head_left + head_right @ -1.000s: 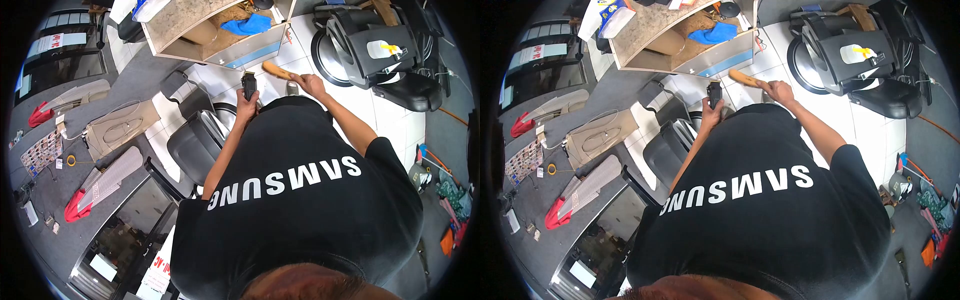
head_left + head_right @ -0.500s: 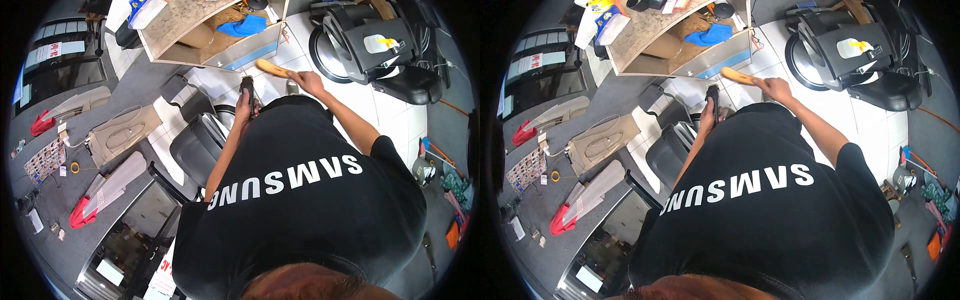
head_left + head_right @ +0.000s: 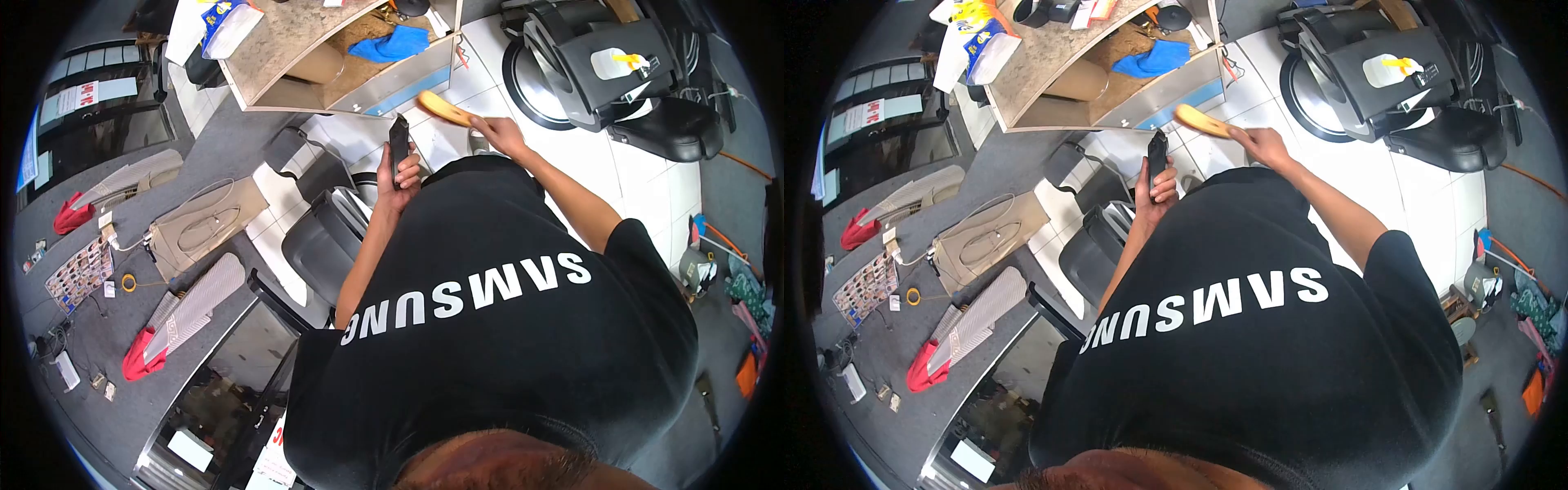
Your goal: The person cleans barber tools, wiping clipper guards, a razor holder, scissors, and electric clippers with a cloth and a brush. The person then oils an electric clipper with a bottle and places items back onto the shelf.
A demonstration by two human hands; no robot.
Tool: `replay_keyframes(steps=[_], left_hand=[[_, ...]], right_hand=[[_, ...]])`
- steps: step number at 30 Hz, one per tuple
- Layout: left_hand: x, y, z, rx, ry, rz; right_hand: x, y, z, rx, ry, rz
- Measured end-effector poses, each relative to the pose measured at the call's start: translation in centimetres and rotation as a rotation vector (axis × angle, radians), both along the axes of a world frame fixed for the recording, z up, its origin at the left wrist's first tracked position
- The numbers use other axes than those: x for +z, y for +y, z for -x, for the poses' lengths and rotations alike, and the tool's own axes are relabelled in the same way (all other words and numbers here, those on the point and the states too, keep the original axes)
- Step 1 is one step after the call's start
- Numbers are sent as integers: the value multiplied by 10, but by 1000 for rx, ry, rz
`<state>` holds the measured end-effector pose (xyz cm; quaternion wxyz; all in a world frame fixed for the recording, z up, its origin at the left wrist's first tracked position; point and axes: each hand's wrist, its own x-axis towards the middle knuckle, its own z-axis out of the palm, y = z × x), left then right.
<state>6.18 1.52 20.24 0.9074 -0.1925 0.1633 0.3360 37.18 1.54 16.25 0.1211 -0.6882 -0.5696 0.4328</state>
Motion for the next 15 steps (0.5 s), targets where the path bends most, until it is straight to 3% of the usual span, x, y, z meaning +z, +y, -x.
replay_keyframes(steps=[4, 7, 9, 11, 15], left_hand=[[-1, 11, -13, -87, -71, -48], [3, 16, -15, -66, -179, -72], [3, 13, -11, -17, -189, -51], [2, 9, -3, 26, -166, -47], [3, 9, 1, -68, 154, -176]], right_hand=[[10, 32, 54, 114, 113, -222], [-9, 9, 46, 87, 159, -168], [-8, -9, 15, 115, 49, -82], [2, -16, -11, 201, -112, 31], [13, -2, 12, -3, 28, -25]])
